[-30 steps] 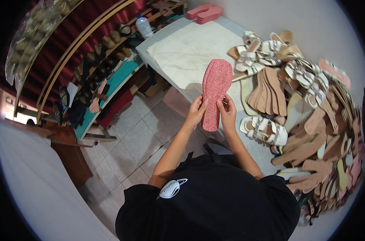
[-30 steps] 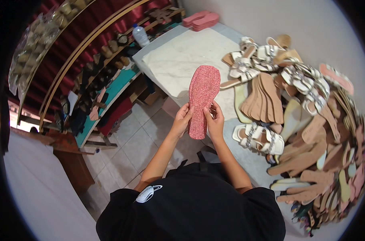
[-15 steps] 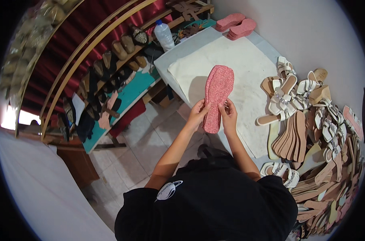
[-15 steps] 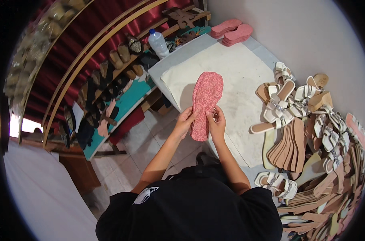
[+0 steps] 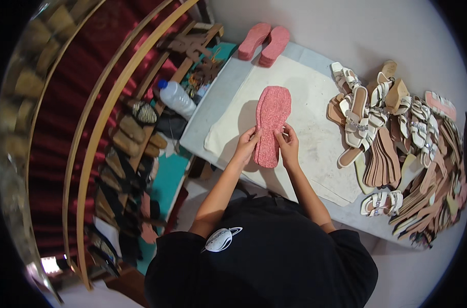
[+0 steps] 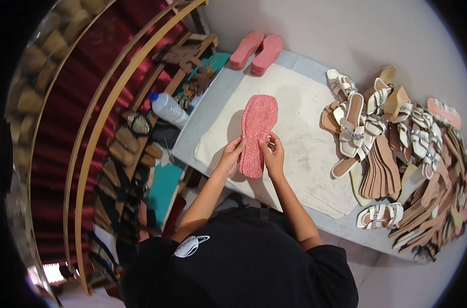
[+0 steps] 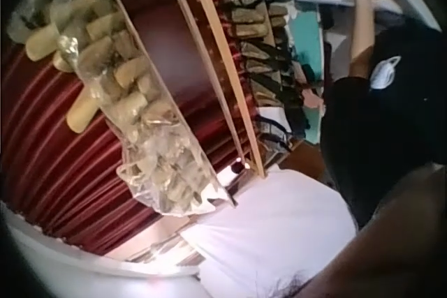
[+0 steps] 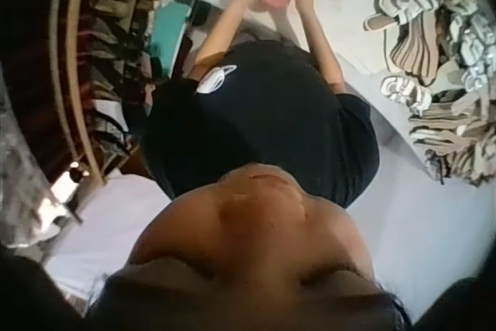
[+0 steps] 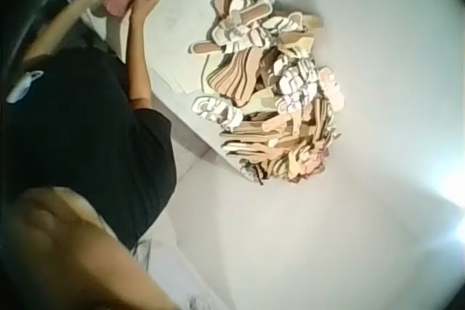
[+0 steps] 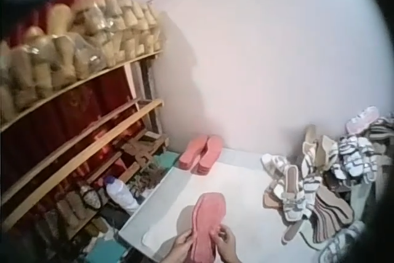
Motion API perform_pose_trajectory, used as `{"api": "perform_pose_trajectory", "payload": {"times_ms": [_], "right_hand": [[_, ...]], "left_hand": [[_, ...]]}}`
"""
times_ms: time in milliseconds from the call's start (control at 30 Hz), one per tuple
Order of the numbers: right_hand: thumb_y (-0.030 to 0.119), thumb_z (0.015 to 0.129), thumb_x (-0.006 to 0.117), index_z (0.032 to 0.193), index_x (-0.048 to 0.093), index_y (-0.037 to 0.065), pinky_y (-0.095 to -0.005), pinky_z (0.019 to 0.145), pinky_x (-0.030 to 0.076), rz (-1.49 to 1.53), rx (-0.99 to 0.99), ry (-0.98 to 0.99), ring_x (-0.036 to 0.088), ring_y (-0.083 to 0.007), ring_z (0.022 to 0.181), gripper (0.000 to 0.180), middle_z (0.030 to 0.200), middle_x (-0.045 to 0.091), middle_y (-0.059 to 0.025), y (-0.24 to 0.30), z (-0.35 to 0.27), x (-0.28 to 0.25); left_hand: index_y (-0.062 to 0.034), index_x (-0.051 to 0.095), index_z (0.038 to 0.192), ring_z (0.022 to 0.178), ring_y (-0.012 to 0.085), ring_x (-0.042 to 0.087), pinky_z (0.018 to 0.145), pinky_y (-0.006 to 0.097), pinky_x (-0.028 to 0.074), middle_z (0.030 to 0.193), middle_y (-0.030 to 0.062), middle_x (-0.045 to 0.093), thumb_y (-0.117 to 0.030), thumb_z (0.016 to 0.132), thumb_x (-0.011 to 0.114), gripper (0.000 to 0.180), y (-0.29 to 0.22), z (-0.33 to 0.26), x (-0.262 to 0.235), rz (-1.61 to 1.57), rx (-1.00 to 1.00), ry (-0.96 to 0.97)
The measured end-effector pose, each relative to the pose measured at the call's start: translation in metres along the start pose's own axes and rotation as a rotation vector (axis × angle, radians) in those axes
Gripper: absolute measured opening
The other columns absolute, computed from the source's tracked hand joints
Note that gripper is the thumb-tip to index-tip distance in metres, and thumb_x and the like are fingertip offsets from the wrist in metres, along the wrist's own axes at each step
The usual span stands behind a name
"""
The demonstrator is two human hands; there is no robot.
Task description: Organizing and inspecting shoe insoles and sandals on a worktable.
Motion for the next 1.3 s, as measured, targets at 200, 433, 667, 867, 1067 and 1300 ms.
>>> {"api": "perform_pose_trajectory", "payload": {"times_ms": [200,433,667,867,1067,1300], "right_hand": [[0.014,0.081,0.061,0.115,0.046,-0.002,-0.0220,0.067,0.045,-0.064,-0.092,-0.233,0.054,-0.0114,0.080,0.041,0.091,0.053,-0.0053,-0.011,0.021,0.007],[0.016,0.082,0.060,0.105,0.052,0.000,-0.0164,0.057,0.038,-0.044,0.081,-0.349,0.050,-0.0037,0.068,0.029,0.080,0.057,0.0004,-0.043,0.020,0.008],[0.016,0.083,0.059,0.107,0.051,0.001,-0.0171,0.058,0.040,0.030,-0.067,-0.302,0.050,-0.0034,0.069,0.030,0.084,0.057,-0.0001,-0.028,0.032,0.023],[0.023,0.082,0.056,0.124,0.044,0.010,-0.0444,0.096,0.029,-1.003,-0.649,-0.223,0.044,-0.0244,0.113,0.046,0.122,0.045,-0.0153,0.052,-0.018,0.095],[0.048,0.086,0.031,0.130,0.038,0.026,-0.0622,0.095,-0.014,-1.475,-0.787,0.647,0.027,-0.0181,0.128,0.050,0.135,0.035,0.0043,0.018,-0.019,0.105],[0.047,0.087,0.031,0.129,0.040,0.023,-0.0560,0.098,-0.015,-1.454,-0.706,0.679,0.022,-0.0213,0.130,0.050,0.137,0.032,0.0013,0.045,0.064,0.085]], "left_hand": [[0.0026,0.048,0.115,0.087,0.0137,0.054,0.077,0.026,0.044,0.100,0.0098,0.057,-0.020,0.085,0.056,0.038,-0.016,0.049,-0.013,0.271,0.018,0.146],[0.0046,0.043,0.120,0.082,0.0213,0.054,0.073,0.027,0.045,0.100,0.0130,0.052,-0.024,0.081,0.060,0.051,-0.042,0.069,-0.050,1.067,0.428,0.120],[0.0002,0.047,0.118,0.079,0.0076,0.057,0.064,0.020,0.047,0.099,0.0044,0.059,-0.017,0.088,0.050,0.034,-0.037,0.056,-0.022,0.308,-0.212,0.442],[0.0014,0.049,0.113,0.072,0.0072,0.059,0.059,0.017,0.048,0.093,0.0061,0.061,-0.012,0.087,0.052,0.030,-0.058,0.068,-0.041,0.267,-0.214,0.369],[0.0011,0.049,0.113,0.076,0.0079,0.060,0.062,0.018,0.049,0.095,0.0069,0.061,-0.012,0.086,0.052,0.029,-0.067,0.071,-0.041,0.274,-0.282,0.398],[0.0019,0.048,0.115,0.077,0.0067,0.059,0.064,0.019,0.049,0.095,0.0047,0.061,-0.014,0.086,0.053,0.032,-0.063,0.059,-0.039,0.298,-0.333,0.561]]}}
Point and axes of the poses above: each hand's wrist, its own z-axis towards the middle knuckle, its own x-axis out of the palm, y = z × x, the point moved 8 cm from there along z, towards the middle knuckle
